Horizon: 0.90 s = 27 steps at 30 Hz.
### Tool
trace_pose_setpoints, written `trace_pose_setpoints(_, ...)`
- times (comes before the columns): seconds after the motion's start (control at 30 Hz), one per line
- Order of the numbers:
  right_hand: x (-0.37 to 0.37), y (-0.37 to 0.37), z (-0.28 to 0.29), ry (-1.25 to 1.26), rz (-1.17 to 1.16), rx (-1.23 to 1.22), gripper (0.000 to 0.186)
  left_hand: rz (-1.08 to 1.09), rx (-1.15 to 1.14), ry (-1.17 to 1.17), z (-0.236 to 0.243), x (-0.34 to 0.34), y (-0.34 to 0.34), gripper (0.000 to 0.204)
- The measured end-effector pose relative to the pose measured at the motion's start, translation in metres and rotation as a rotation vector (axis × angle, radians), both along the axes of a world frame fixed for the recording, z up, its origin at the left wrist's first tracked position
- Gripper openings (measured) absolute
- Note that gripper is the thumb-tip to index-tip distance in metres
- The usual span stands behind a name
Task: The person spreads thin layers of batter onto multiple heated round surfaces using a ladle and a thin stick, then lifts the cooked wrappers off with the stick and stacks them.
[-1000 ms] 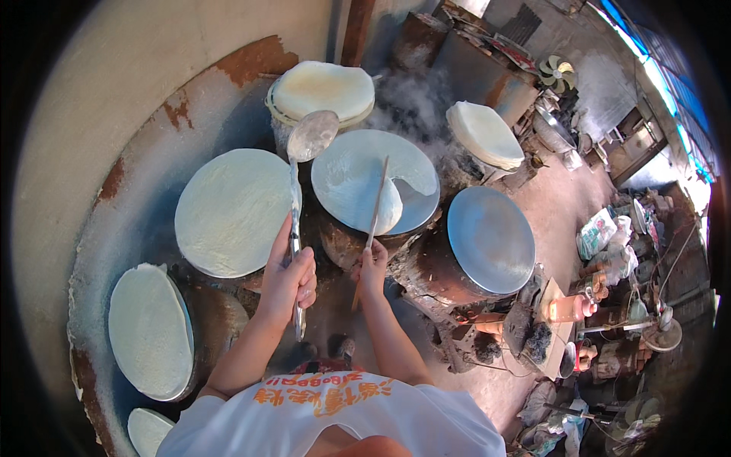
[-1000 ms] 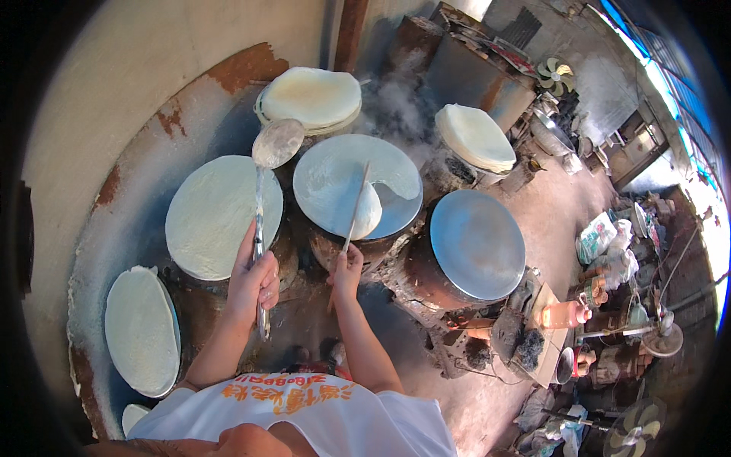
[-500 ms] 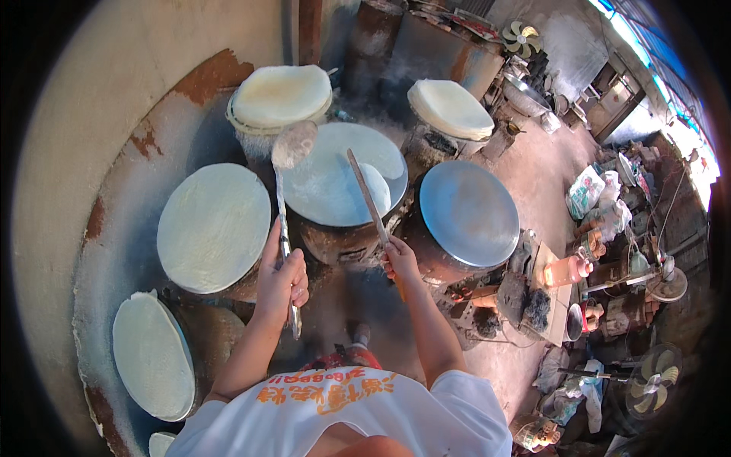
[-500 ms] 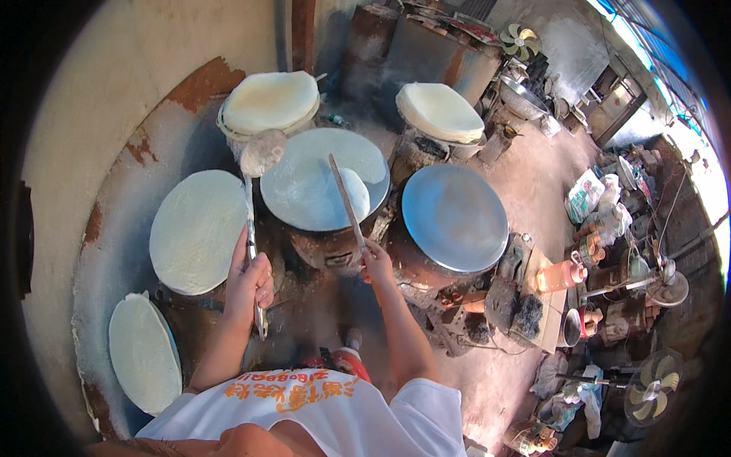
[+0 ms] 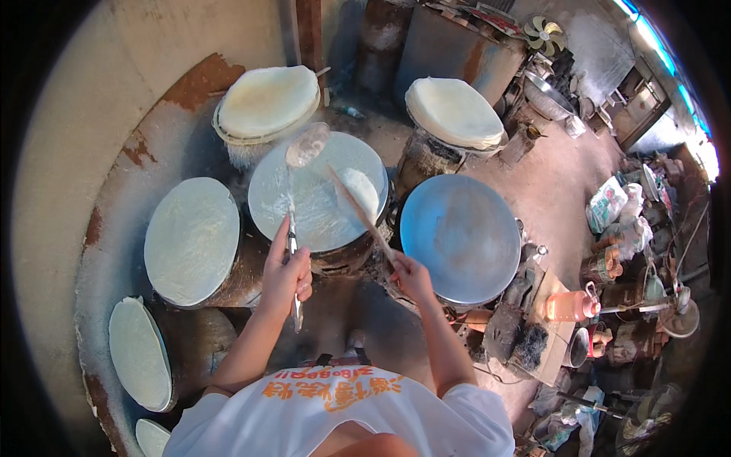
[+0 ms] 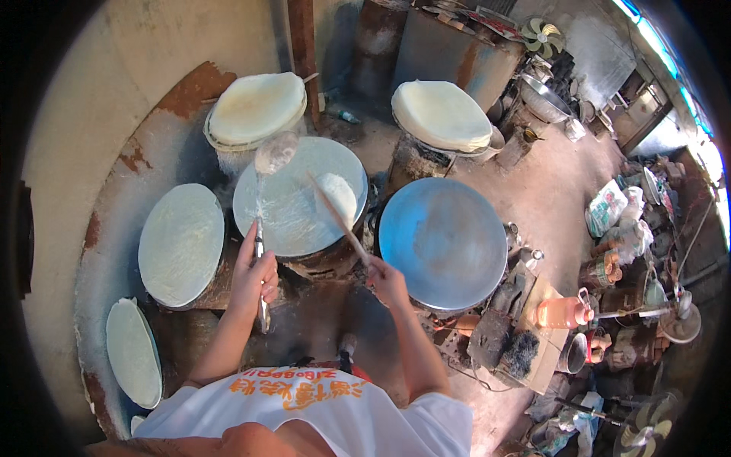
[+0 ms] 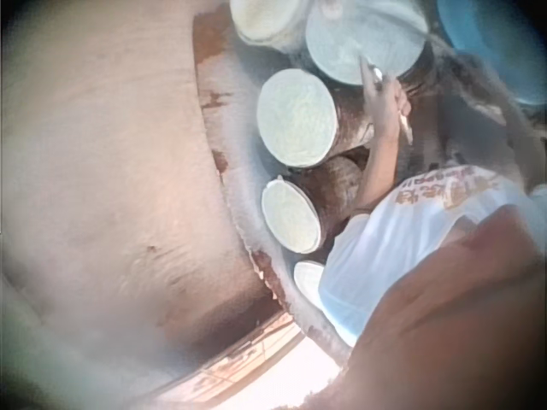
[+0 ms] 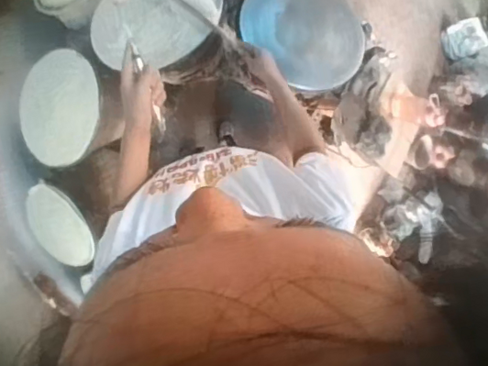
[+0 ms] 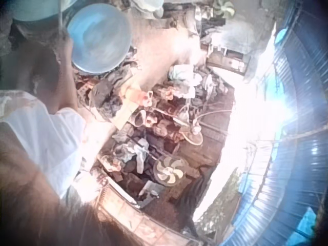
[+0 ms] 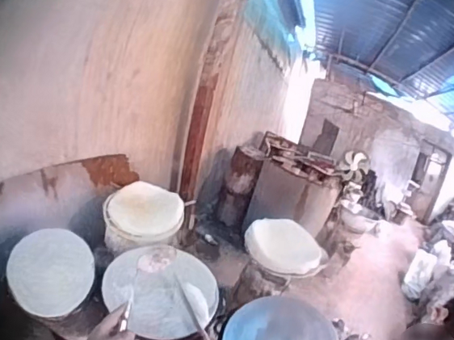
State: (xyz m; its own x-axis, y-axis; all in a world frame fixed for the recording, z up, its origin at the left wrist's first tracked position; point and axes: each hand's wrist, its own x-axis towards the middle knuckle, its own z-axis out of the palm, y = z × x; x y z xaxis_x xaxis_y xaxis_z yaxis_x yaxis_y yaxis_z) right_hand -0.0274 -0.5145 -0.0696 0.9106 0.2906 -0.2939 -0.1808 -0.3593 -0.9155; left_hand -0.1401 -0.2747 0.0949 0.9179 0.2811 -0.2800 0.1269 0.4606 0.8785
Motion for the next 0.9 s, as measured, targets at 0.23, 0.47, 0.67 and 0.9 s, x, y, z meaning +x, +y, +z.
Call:
trace_pose_setpoints(0.23,0.106,0.039,-0.005,-0.571,0.09,-0.262,0.032,-0.048,0.066,0.072,0.0,0.037,-0.032,0.064)
trace_pose_setpoints(0.47,0.068,0.012,0.008,-0.555,-0.092,-0.516,0.037,-0.132,0.011,0.096,-0.004,0.075,-0.016,0.064)
trace_pose_setpoints(0.67,0.082,0.03,0.042,-0.547,0.075,-0.612,0.029,-0.08,-0.448,-0.017,-0.011,0.119,0.028,0.053)
trace_pose_setpoints(0.9,0.079,0.01,0.025,-0.512,0.157,-0.402,0.029,0.055,-0.916,0.121,-0.008,0.112,0.049,0.009)
